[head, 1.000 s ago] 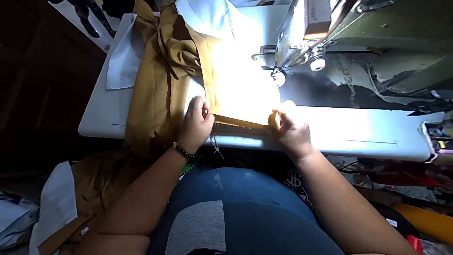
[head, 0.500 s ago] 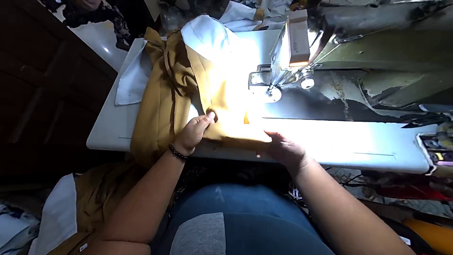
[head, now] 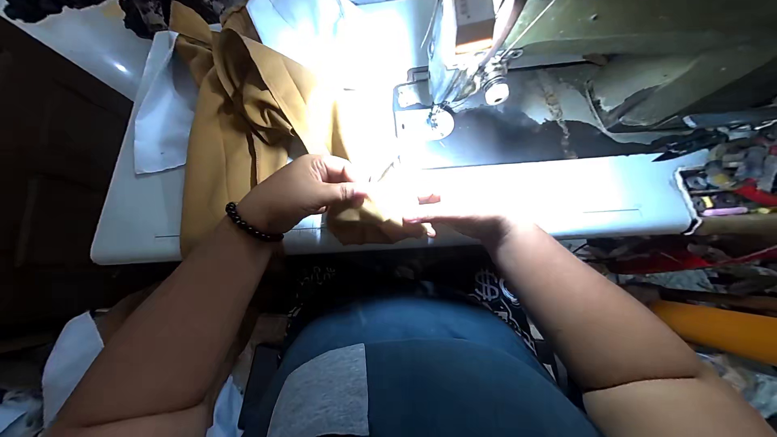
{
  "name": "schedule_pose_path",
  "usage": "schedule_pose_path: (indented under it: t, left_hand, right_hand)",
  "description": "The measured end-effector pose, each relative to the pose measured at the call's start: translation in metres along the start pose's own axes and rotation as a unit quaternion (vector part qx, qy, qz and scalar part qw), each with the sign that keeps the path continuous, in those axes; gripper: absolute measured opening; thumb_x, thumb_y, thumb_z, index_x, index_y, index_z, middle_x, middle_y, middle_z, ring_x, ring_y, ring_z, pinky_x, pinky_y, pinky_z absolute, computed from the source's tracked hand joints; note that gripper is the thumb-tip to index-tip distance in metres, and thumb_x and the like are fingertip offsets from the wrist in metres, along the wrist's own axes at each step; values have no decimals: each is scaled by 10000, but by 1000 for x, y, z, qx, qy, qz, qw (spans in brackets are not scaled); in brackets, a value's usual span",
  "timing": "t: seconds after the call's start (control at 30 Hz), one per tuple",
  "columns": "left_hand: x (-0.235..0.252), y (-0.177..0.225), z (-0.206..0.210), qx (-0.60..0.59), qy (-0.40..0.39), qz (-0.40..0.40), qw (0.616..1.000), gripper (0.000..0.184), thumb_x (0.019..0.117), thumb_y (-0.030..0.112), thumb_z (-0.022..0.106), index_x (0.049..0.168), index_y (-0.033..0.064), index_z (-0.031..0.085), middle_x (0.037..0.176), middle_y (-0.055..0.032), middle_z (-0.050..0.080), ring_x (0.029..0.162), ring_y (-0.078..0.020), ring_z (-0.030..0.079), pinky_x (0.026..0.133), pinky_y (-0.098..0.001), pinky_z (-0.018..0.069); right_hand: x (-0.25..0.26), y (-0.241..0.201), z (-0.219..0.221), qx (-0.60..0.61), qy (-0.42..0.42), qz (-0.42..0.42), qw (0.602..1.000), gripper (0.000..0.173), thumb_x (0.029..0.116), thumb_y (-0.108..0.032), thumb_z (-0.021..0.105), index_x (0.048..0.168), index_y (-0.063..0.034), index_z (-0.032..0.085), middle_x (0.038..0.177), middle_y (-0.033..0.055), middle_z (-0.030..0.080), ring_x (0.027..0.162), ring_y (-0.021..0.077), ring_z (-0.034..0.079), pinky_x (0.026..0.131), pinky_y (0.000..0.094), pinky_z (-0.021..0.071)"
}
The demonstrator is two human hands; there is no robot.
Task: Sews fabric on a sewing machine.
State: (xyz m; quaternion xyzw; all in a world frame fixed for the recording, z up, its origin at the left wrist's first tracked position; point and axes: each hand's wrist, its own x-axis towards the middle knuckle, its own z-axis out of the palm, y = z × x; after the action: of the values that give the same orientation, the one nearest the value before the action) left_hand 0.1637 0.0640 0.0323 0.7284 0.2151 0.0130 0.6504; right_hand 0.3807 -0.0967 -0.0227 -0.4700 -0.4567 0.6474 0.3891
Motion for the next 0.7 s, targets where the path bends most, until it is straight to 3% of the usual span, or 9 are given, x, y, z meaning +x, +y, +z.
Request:
schedule_pose_path:
  t: [0.07, 0.1, 0.13, 0.2, 0.3, 0.4, 0.47, 0.6, 0.7]
  left_hand:
    - [1, 0, -11, 139, -78, 15, 987, 179, 936, 77, 687, 767, 111, 733, 709, 72, 691, 644, 30, 618, 583, -141, 498]
    - [3, 3, -13, 261, -88, 26, 961, 224, 959, 156, 686, 739, 133, 720, 660, 73, 644, 602, 11, 573, 541, -181, 445]
    - [4, 6, -11, 392, -64, 38, 917, 221, 996, 218, 656, 802, 139, 728, 694, 31, 640, 628, -63, 580, 565, -283, 456]
    - [12, 0, 3, 571, 14, 57, 819, 234, 1047, 206, 567, 1204, 123, 719, 1054, -101, 737, 933, -287, 716, 833, -544, 557]
    - [21, -31, 32, 678, 59, 46, 732, 485, 1023, 116, 504, 1506, 150, 516, 1402, -88, 624, 1180, -362, 634, 1062, -640, 403]
    - [7, -41, 68, 738, 68, 36, 670, 537, 960, -21, 520, 1475, 124, 554, 1429, -79, 615, 1268, -293, 593, 979, -552, 412]
    - [-3, -52, 79, 745, 102, 109, 650, 455, 978, -15, 494, 1392, 105, 640, 1409, -58, 648, 1289, -210, 598, 938, -472, 417]
    - [11, -50, 71, 673, 115, 180, 708, 208, 997, 75, 490, 1035, 82, 694, 961, -86, 658, 892, -242, 640, 786, -445, 411]
    - [25, -49, 61, 621, 107, 144, 763, 239, 1021, 155, 484, 1136, 72, 676, 1046, -125, 638, 969, -315, 655, 782, -514, 475]
  right_hand:
    - [-5, -12, -7, -148, -12, 5, 989, 108, 992, -161, 648, 902, -129, 698, 787, -110, 691, 721, -61, 624, 672, 128, 508]
    - [-4, -14, -11, -283, 2, -45, 958, 107, 991, -164, 650, 913, -128, 713, 792, -106, 673, 746, -53, 610, 693, 147, 491]
    - [-1, -15, -15, -429, 49, -111, 895, 98, 957, -175, 672, 947, -121, 753, 822, -39, 693, 783, 45, 638, 713, 267, 493]
    - [10, -15, -22, -620, 118, -158, 760, 217, 968, -159, 628, 1153, -89, 716, 1009, 118, 711, 982, 286, 691, 861, 486, 552]
    - [18, 3, -28, -717, 166, -161, 657, 237, 985, -155, 535, 1118, -38, 691, 1027, 193, 671, 1012, 402, 660, 810, 553, 525]
    - [4, 20, -13, -694, 188, -202, 665, 238, 1007, -113, 522, 1032, 3, 728, 1187, 206, 686, 1152, 393, 641, 939, 557, 493]
    - [-3, 30, -5, -661, 181, -224, 693, 235, 1019, -98, 503, 1010, 9, 712, 1057, 174, 671, 1043, 357, 641, 909, 516, 484]
    - [-6, 34, -1, -647, 178, -227, 705, 375, 1003, -95, 498, 1314, -173, 693, 968, 126, 626, 918, 320, 623, 741, 446, 502]
    - [-9, 32, 4, -655, 165, -217, 705, 325, 971, -42, 556, 1220, -171, 721, 984, 137, 636, 923, 334, 634, 735, 464, 513]
